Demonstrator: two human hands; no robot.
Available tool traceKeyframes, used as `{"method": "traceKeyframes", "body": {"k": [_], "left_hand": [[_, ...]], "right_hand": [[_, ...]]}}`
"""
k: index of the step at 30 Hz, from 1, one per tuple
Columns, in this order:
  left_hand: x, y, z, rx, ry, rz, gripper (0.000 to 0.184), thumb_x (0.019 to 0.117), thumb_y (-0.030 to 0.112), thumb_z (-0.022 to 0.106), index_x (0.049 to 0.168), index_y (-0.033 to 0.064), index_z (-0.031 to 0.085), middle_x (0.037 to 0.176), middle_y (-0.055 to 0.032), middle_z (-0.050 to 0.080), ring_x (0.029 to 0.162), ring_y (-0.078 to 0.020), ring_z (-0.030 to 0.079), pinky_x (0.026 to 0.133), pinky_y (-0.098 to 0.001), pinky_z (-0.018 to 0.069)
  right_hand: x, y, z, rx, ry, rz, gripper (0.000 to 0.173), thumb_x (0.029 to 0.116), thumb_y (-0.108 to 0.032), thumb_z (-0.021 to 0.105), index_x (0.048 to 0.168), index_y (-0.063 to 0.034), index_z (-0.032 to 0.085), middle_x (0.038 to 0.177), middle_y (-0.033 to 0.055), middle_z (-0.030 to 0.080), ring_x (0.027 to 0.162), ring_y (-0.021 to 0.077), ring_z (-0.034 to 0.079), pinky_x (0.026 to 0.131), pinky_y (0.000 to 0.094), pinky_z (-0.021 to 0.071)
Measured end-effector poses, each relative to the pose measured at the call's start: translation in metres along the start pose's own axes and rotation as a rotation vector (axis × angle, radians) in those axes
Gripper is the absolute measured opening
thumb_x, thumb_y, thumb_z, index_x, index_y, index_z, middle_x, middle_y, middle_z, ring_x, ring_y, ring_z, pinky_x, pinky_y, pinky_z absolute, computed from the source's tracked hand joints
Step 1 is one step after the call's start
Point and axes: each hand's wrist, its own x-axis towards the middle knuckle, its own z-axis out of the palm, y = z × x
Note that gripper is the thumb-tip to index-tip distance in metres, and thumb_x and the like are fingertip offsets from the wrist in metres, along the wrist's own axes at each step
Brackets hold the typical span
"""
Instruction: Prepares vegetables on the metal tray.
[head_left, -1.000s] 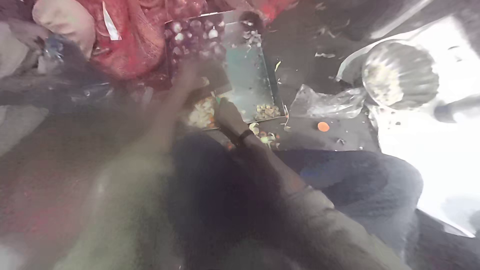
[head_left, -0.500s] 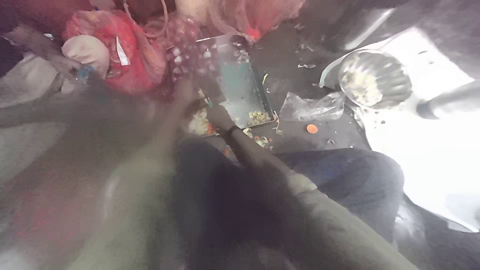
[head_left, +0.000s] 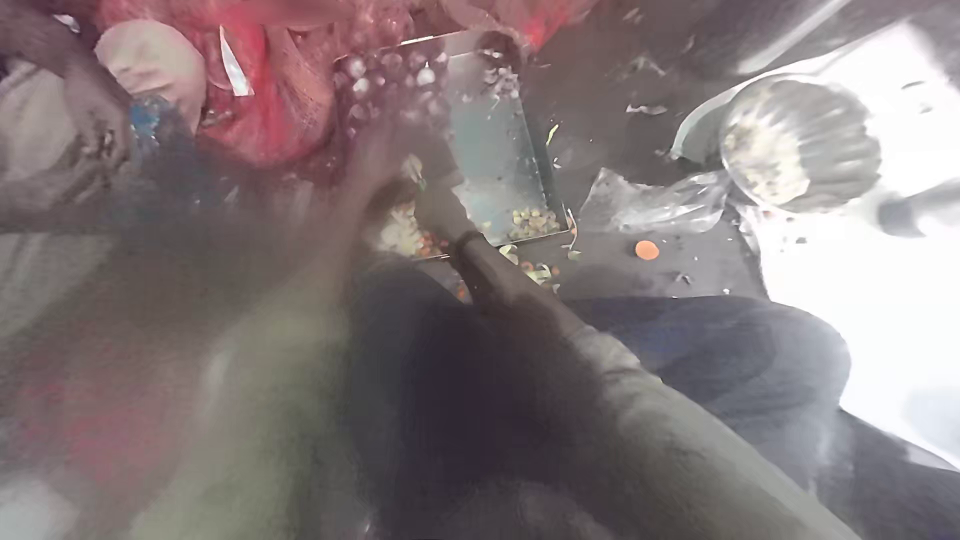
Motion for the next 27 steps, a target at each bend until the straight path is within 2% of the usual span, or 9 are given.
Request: {"method": "traceKeyframes", "body": {"k": [2,5,7,13,16,19,20,23,27], "left_hand": [[0.000,0.001,-0.002,-0.029,-0.007,-0.051,0.017,0.0929,0.010,0.070,0.107,0.0032,0.077,0.118,-0.0210,0.072,0.117,-0.0392,0.066,0.106,-0.0611,0.0484],[0.001,0.001,0.002,-0.019,0.014,-0.074,0.018,0.0927,0.009,0.069,0.108,0.0063,0.078,0.119,-0.0210,0.072,0.118,-0.0407,0.065,0.105,-0.0634,0.0483],[0.002,-0.004,0.007,0.002,0.046,-0.104,0.017,0.0917,0.010,0.069,0.107,0.0086,0.078,0.117,-0.0191,0.072,0.116,-0.0392,0.066,0.103,-0.0624,0.0503],[-0.008,-0.003,0.004,0.023,0.048,-0.119,0.018,0.0940,0.015,0.070,0.102,0.0017,0.077,0.115,-0.0234,0.072,0.118,-0.0424,0.064,0.107,-0.0623,0.0469],[-0.004,-0.007,0.006,0.077,0.032,-0.083,0.017,0.0937,0.015,0.070,0.100,0.0021,0.078,0.115,-0.0241,0.072,0.119,-0.0440,0.064,0.108,-0.0635,0.0452],[-0.005,-0.003,0.001,0.101,0.019,-0.081,0.022,0.0974,0.017,0.066,0.106,0.0002,0.076,0.119,-0.0264,0.070,0.122,-0.0464,0.061,0.110,-0.0658,0.0415],[-0.005,-0.001,-0.001,0.100,0.015,-0.090,0.022,0.0973,0.017,0.065,0.106,-0.0003,0.076,0.118,-0.0267,0.070,0.121,-0.0465,0.062,0.109,-0.0657,0.0431],[-0.005,0.003,-0.003,0.105,-0.012,-0.137,0.025,0.0976,0.019,0.064,0.107,-0.0011,0.075,0.119,-0.0275,0.069,0.121,-0.0457,0.063,0.106,-0.0653,0.0458],[-0.006,0.004,-0.005,0.089,-0.009,-0.110,0.023,0.0973,0.018,0.065,0.106,-0.0003,0.076,0.118,-0.0268,0.070,0.120,-0.0458,0.063,0.106,-0.0657,0.0456]], "right_hand": [[0.009,-0.006,0.006,0.005,0.018,0.068,0.029,0.0980,-0.022,0.060,0.114,0.0010,0.067,0.118,0.0237,0.068,0.107,0.0395,0.069,0.082,0.0618,0.0570],[-0.007,-0.021,-0.011,-0.004,-0.119,0.194,0.036,0.1049,-0.024,0.054,0.132,0.0005,0.058,0.132,0.0229,0.063,0.121,0.0395,0.064,0.095,0.0611,0.0541],[-0.007,-0.011,0.004,0.002,0.032,0.126,0.031,0.1017,-0.025,0.055,0.120,-0.0013,0.066,0.119,0.0219,0.069,0.108,0.0390,0.070,0.083,0.0615,0.0571],[-0.025,0.005,0.002,0.009,0.001,0.065,0.036,0.1073,-0.030,0.044,0.118,-0.0053,0.068,0.114,0.0205,0.070,0.107,0.0381,0.069,0.083,0.0599,0.0564],[-0.055,0.016,0.016,0.137,0.114,0.132,0.048,0.1082,-0.045,0.044,0.120,-0.0023,0.063,0.097,0.0213,0.069,0.088,0.0387,0.071,0.069,0.0589,0.0580],[-0.035,-0.001,0.003,0.041,0.049,0.203,0.048,0.1107,-0.042,0.038,0.136,-0.0041,0.053,0.114,0.0220,0.068,0.107,0.0394,0.070,0.084,0.0591,0.0570],[-0.035,0.001,0.005,0.036,0.061,0.201,0.048,0.1106,-0.043,0.038,0.135,-0.0042,0.053,0.113,0.0219,0.068,0.105,0.0394,0.070,0.082,0.0589,0.0574],[-0.047,0.014,0.022,0.116,0.163,0.137,0.045,0.1085,-0.045,0.042,0.127,-0.0055,0.052,0.092,0.0217,0.066,0.082,0.0417,0.070,0.061,0.0589,0.0564],[-0.050,-0.002,0.006,0.059,0.077,0.137,0.042,0.1101,-0.036,0.042,0.132,-0.0025,0.055,0.112,0.0215,0.069,0.103,0.0389,0.070,0.081,0.0584,0.0573]]}}
